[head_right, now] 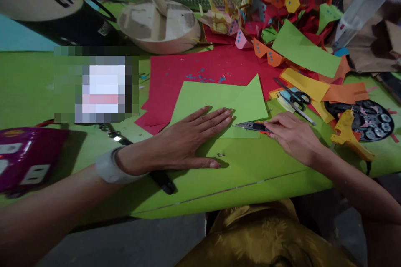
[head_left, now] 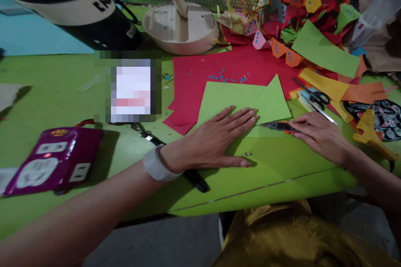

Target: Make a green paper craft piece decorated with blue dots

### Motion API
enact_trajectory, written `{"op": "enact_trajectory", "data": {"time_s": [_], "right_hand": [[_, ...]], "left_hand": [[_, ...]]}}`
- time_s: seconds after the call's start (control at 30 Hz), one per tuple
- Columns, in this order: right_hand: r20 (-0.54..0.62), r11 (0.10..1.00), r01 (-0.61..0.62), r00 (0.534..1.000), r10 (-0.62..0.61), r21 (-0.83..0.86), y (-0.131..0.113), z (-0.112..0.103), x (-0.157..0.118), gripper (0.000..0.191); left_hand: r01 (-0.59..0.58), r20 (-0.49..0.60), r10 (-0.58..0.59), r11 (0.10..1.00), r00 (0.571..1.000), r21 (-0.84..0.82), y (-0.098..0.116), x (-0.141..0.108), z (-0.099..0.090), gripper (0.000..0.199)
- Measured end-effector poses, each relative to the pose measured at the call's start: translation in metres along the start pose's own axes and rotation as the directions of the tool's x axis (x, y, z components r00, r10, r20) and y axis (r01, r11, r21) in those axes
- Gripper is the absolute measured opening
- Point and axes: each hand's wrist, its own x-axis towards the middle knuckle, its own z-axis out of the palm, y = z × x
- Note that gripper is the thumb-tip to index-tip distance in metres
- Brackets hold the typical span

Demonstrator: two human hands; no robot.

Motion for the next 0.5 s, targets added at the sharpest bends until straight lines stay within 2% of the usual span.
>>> {"op": "enact_trajectory", "data": {"time_s": [0.17, 0.5], "right_hand": [[-0.005, 0.998, 0.053, 0.999, -0.053, 0.021, 0.0001, -0.0011, -0.0001, 0.026], [-0.001, 0.997, 0.046, 0.999, -0.046, 0.054, 0.0057, 0.0008, -0.0026, 0.028]], "left_hand": [[0.008, 0.013, -0.008, 1.000, 1.000, 0.016, 0.0002, -0.0001, -0.0003, 0.102], [0.014, 0.027, -0.014, 1.000, 1.000, -0.021, 0.0011, 0.0001, -0.0022, 0.103]]}}
